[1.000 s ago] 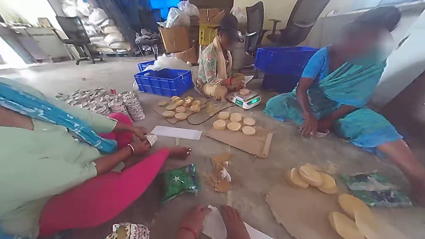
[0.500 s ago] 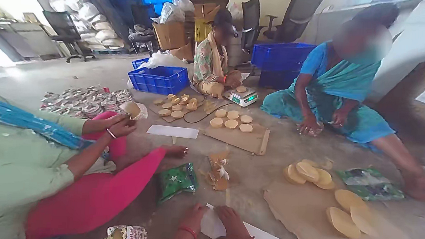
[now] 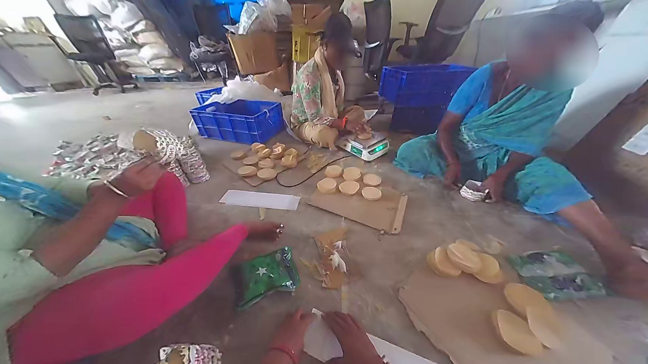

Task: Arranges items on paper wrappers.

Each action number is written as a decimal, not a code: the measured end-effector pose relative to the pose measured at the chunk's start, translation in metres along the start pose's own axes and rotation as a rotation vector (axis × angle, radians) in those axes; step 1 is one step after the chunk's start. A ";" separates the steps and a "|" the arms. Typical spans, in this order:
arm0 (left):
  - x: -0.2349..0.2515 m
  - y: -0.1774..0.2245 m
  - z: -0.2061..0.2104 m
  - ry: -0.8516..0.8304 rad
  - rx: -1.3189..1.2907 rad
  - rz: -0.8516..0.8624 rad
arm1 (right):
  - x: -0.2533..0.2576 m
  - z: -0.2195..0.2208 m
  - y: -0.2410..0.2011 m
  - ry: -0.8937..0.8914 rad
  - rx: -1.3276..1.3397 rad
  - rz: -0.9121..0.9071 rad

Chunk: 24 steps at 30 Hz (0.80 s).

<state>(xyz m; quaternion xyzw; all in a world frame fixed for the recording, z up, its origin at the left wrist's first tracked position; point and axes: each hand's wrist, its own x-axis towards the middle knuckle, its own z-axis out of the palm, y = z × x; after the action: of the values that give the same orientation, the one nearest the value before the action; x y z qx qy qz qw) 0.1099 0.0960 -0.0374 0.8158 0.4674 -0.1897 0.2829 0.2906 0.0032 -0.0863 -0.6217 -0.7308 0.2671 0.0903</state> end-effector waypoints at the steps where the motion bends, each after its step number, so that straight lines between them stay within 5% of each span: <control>1: -0.001 0.000 0.000 0.013 0.001 0.006 | 0.001 0.000 0.000 -0.001 0.006 -0.007; 9: -0.001 0.000 -0.001 0.021 -0.018 -0.009 | -0.017 -0.007 -0.003 0.101 0.103 0.160; 15: 0.001 0.004 -0.001 0.042 -0.033 -0.005 | -0.032 0.020 0.005 0.297 0.001 0.016; 24: 0.003 0.003 0.000 0.029 -0.021 -0.006 | -0.024 0.022 -0.001 0.286 -0.041 0.030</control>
<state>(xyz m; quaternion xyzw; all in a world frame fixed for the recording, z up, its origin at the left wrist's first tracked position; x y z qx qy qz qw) 0.1141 0.0967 -0.0380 0.8141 0.4757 -0.1737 0.2842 0.2848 -0.0263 -0.0997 -0.6660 -0.7064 0.1621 0.1768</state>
